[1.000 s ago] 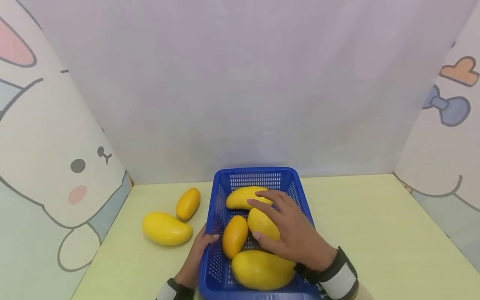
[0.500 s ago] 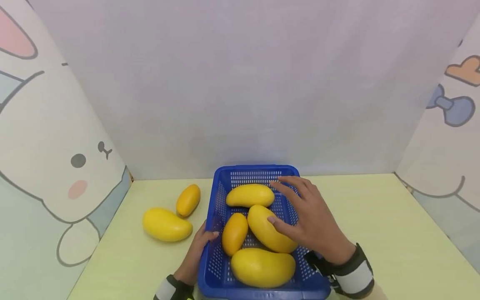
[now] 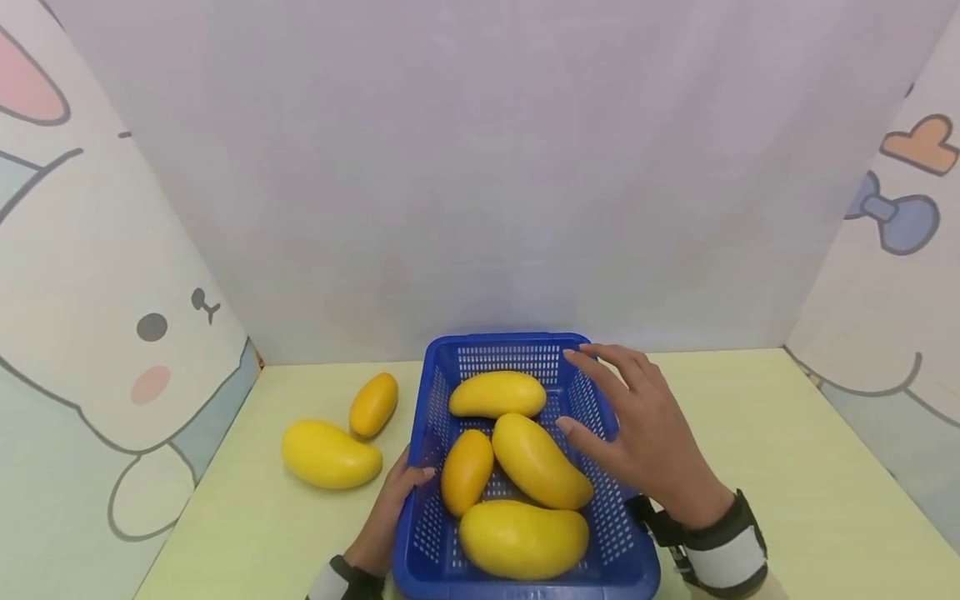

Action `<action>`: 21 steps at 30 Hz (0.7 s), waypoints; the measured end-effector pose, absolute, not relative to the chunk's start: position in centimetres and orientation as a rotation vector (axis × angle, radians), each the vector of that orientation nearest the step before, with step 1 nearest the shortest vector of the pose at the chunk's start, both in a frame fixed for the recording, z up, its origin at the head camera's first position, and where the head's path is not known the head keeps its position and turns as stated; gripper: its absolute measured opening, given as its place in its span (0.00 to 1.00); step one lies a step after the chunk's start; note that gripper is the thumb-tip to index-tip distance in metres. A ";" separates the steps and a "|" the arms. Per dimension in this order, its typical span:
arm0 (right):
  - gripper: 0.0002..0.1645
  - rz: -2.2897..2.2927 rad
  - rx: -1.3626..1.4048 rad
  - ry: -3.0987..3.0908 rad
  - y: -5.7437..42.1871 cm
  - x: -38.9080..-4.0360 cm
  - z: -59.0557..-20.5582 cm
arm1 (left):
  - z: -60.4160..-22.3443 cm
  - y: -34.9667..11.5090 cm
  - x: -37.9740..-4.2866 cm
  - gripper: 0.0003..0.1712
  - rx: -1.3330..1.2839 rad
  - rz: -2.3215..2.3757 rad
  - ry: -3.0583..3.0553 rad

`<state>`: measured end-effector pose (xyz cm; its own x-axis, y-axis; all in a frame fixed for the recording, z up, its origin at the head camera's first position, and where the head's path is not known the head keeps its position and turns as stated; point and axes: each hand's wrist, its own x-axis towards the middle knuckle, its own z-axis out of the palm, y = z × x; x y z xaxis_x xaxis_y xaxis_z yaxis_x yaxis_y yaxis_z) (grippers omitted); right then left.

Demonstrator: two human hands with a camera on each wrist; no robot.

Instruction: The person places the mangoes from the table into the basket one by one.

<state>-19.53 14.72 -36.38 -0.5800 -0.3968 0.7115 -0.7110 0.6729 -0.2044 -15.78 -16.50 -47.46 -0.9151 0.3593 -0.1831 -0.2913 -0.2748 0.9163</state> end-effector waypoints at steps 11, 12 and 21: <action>0.41 0.618 0.673 -2.293 16.6 -20.6 -36.8 | -47.5 -16.6 -15.8 0.36 0.091 2.224 1.576; 0.41 0.617 0.656 -2.296 16.7 -20.6 -36.8 | -47.5 -16.6 -15.8 0.36 0.093 2.226 1.575; 0.40 0.615 0.493 -2.378 18.0 -21.7 -37.8 | -47.7 -16.4 -16.3 0.36 0.112 2.233 1.691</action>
